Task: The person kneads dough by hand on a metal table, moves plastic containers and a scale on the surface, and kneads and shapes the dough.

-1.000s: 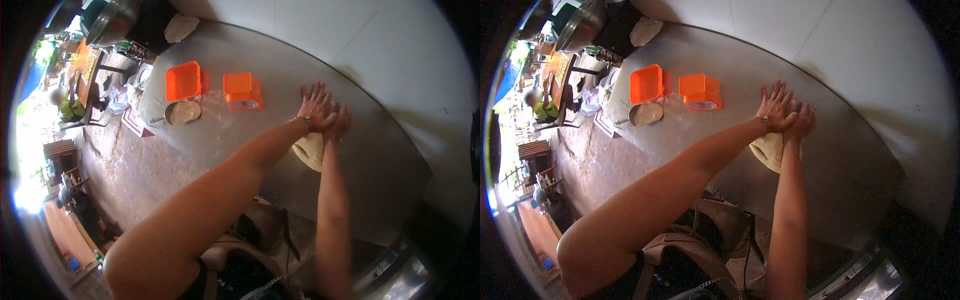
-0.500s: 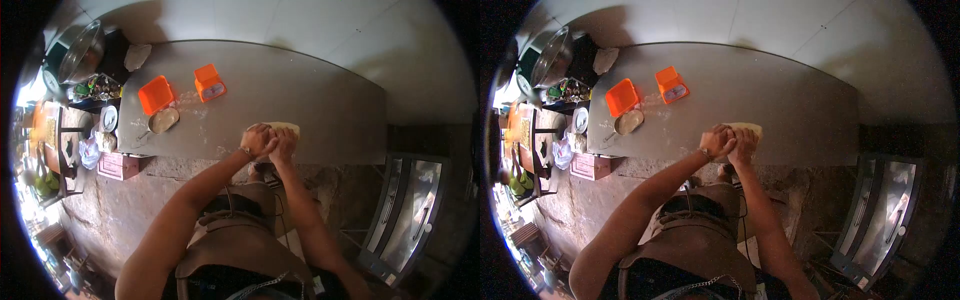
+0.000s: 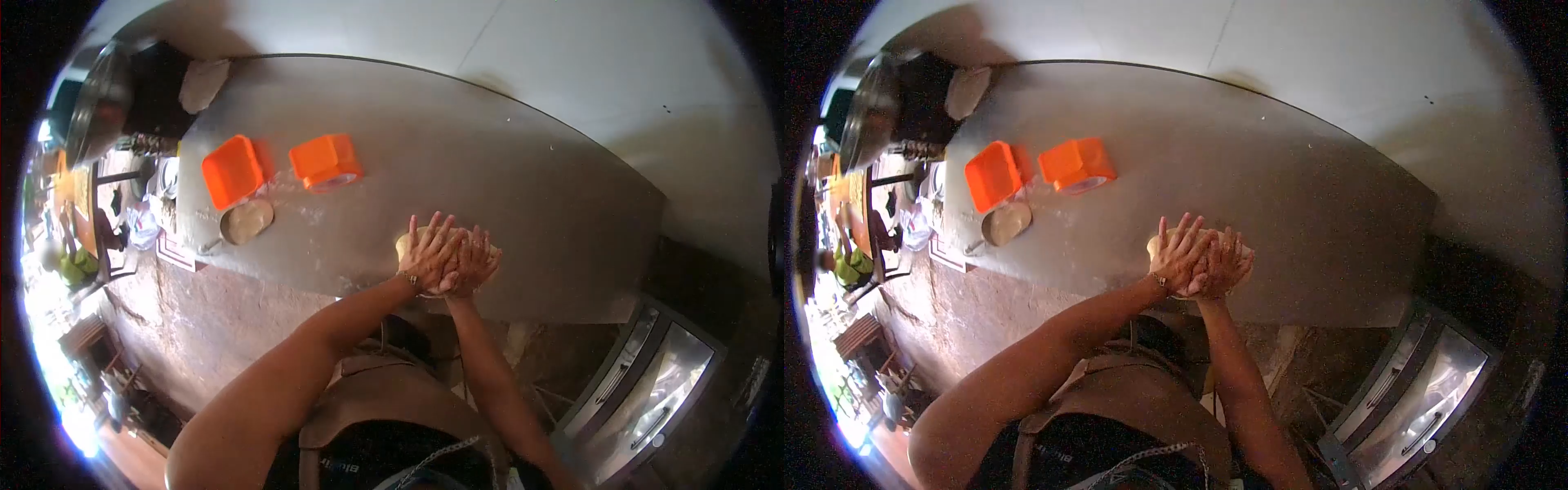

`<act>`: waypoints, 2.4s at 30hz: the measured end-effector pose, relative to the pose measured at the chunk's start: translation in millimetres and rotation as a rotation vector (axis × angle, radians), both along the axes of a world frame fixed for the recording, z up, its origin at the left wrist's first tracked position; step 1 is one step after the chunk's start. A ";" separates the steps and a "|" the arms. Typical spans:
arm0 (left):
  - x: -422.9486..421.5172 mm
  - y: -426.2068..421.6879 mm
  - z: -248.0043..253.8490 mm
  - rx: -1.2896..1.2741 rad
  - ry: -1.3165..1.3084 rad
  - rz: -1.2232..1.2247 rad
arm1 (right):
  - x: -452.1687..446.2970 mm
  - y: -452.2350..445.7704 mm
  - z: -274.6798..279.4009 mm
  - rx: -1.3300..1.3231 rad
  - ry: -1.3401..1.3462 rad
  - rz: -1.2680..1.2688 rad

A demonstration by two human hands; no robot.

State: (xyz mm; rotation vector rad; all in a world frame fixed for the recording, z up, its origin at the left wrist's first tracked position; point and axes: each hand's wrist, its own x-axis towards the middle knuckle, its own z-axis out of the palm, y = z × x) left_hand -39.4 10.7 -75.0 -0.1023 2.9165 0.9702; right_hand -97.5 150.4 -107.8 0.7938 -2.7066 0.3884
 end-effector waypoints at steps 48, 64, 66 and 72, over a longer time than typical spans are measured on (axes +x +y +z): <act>158.5 -63.8 18.9 0.324 0.302 -0.149 | 184.2 -62.7 58.5 0.170 -0.140 0.014; -92.9 -131.4 -17.9 -0.048 0.163 0.146 | -90.9 -133.4 -15.9 0.093 -0.301 -0.058; -118.9 -136.5 -16.7 -0.132 0.142 0.184 | -118.3 -146.8 -4.4 0.085 -0.307 -0.045; -131.4 -120.5 -13.1 -0.320 0.163 0.294 | -138.9 -148.6 -2.3 0.154 -0.148 -0.083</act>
